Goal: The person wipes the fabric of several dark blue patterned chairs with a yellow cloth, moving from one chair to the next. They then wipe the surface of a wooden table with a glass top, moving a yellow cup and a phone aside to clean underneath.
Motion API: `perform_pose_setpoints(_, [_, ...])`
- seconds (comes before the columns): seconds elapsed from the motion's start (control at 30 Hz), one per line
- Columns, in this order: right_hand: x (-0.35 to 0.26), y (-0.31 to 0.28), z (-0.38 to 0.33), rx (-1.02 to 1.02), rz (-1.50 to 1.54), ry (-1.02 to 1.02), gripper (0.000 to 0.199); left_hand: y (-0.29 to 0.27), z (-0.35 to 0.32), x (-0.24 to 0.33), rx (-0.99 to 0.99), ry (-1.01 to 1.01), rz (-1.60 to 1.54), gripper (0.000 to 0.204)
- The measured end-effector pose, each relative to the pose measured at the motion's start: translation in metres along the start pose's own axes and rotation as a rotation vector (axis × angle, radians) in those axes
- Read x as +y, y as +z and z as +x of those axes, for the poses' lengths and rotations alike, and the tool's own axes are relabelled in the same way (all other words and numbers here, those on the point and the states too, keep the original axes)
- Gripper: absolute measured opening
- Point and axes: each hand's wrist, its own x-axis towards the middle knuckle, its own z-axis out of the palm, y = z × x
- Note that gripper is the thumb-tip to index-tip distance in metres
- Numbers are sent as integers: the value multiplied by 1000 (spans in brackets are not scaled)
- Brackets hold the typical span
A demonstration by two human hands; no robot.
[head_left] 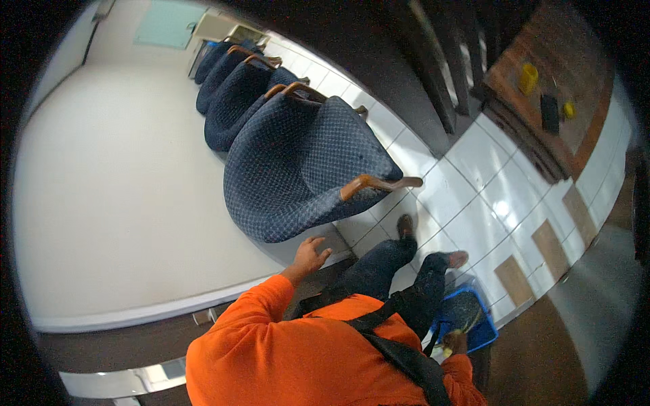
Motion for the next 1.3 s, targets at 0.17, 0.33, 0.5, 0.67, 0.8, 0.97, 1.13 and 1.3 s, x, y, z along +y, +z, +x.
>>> perform_pose_setpoints(0.17, [-88, -78, -21, -112, 42, -31, 32, -9, -42, -68, 104, -160, -161, 54])
perform_pose_setpoints(0.33, [-174, -170, -26, -137, 185, -112, 34, 7, 6, -81, 241, -95, -318, 51])
perform_pose_setpoints(0.5, [-353, -204, -73, -272, 307, -377, 36, -4, 5, -122, 358, -49, -628, 50])
perform_pose_setpoints(0.67, [-577, -189, -193, -313, 436, -707, 38, -38, 49, -119, 139, 13, -1264, 58])
perform_pose_setpoints(0.8, [-727, -130, -319, -226, -34, -1152, 32, -85, 74, -112, -388, -5, -1702, 65])
perform_pose_setpoints(0.97, [-811, -66, -387, -365, -196, -1544, 25, -164, 77, -110, -165, 184, -2029, 45])
perform_pose_setpoints(1.13, [-844, -29, -342, -622, 29, -1015, 24, -197, 82, -135, 335, 191, -2026, 34])
perform_pose_setpoints(1.3, [-888, -9, -325, -1418, 825, -404, 39, -263, 72, -140, 470, 183, -1724, 35])
